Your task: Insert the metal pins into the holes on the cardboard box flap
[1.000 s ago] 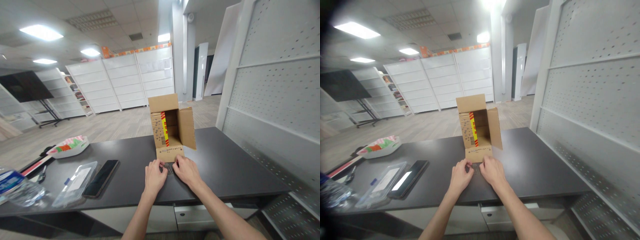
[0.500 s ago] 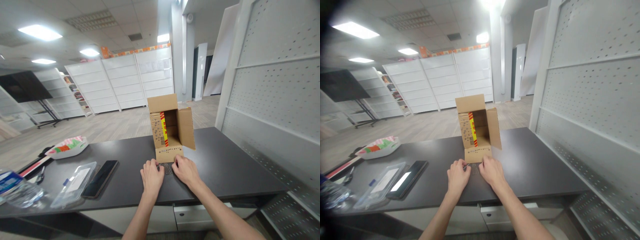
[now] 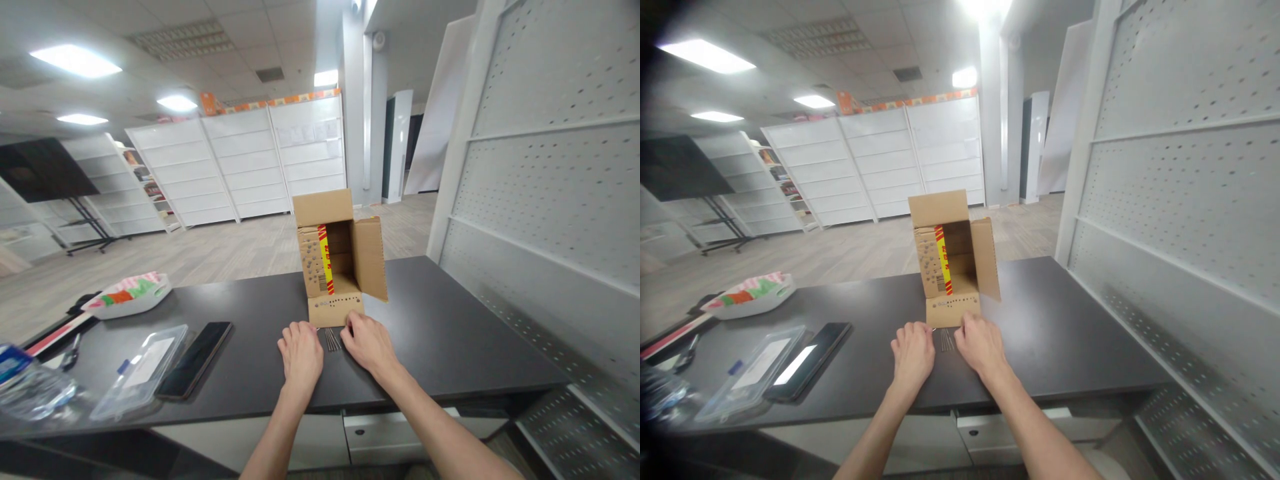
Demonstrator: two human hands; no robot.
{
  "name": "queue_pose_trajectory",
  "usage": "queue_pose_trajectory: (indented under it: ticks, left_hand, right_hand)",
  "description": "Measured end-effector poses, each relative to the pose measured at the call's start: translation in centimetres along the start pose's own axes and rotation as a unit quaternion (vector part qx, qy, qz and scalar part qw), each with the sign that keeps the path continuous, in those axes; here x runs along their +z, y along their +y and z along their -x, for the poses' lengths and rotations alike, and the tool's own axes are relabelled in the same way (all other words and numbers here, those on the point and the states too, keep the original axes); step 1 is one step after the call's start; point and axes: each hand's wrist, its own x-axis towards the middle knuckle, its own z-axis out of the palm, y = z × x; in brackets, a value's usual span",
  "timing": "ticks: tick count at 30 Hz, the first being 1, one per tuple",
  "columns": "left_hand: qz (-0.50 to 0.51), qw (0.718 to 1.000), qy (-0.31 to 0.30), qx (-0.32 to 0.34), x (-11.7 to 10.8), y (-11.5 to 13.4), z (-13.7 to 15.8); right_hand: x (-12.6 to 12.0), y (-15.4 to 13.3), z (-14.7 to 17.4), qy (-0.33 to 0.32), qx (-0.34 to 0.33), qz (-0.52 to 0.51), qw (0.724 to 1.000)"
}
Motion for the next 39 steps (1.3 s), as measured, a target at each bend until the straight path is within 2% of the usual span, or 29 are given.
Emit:
queue_pose_trajectory:
  ticks: [5,9,11,15,18,21,25,34,39]
  left_hand:
    - [0.107,0.994,0.018,-0.017,0.5,-0.7,-0.2]
    - [0.221,0.974,0.043,-0.033,1.1,-1.5,-0.5]
    - [0.29,0.955,0.054,-0.036,1.2,-1.8,-0.7]
    - [0.432,0.897,0.084,-0.047,1.3,-2.5,-1.0]
    - [0.492,0.862,0.103,-0.068,1.4,-2.7,-1.1]
    - [0.526,0.842,0.101,-0.068,1.6,-2.8,-1.3]
    - [0.532,0.839,0.101,-0.057,1.6,-3.0,-1.3]
    - [0.496,0.858,0.135,-0.021,1.0,-3.0,-1.1]
    - [0.505,0.855,0.114,-0.008,0.9,-2.6,-1.2]
  right_hand:
    - [0.0,0.0,0.0,0.0,0.001,0.0,1.0]
    - [0.0,-0.1,0.0,-0.002,0.003,-0.001,1.0]
    - [0.0,-0.1,0.0,-0.001,0.002,-0.002,1.0]
    - [0.1,0.0,-0.1,0.002,0.002,-0.005,1.0]
    - [0.2,0.1,-0.1,0.001,0.005,0.001,1.0]
    - [0.3,0.1,0.0,0.005,0.0,0.005,1.0]
    - [0.2,0.0,0.0,-0.001,0.002,0.006,1.0]
    - [0.2,0.1,0.0,0.003,-0.002,0.006,1.0]
    - [0.2,-0.1,0.0,0.005,-0.001,0.008,1.0]
